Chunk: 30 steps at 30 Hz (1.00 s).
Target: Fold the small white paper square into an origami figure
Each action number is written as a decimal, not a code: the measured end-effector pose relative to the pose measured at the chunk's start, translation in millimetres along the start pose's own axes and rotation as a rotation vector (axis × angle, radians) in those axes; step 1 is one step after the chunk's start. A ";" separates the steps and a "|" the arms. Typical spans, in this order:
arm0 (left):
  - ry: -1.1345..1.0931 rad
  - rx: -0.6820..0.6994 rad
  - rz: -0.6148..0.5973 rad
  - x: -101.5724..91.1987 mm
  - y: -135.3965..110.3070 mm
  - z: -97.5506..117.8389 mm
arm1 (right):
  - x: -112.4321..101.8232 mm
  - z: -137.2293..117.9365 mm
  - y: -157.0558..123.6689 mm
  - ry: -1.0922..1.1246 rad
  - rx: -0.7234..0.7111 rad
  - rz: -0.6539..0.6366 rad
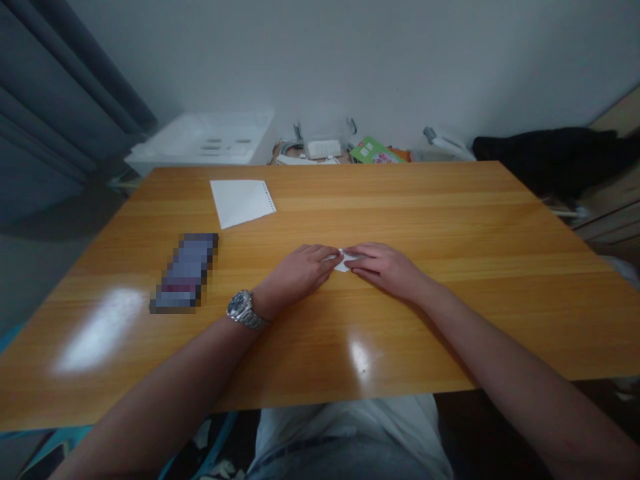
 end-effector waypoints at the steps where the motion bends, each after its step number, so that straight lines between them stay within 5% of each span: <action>1: -0.016 0.001 0.007 0.0 -0.2 -0.2 | -0.1 -0.2 -0.1 0.011 0.006 -0.005; 30: -0.119 -0.095 0.051 -2.0 5.4 -0.3 | 1.0 0.2 2.8 0.013 0.033 0.036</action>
Point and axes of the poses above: each hand's wrist, its own y-axis towards the middle knuckle, its own x-axis out of the palm, z = x × y, the point moved 2 cm from there along y, towards the middle knuckle, and after that the axes turned 13 degrees about y, right-handed, at the moved point
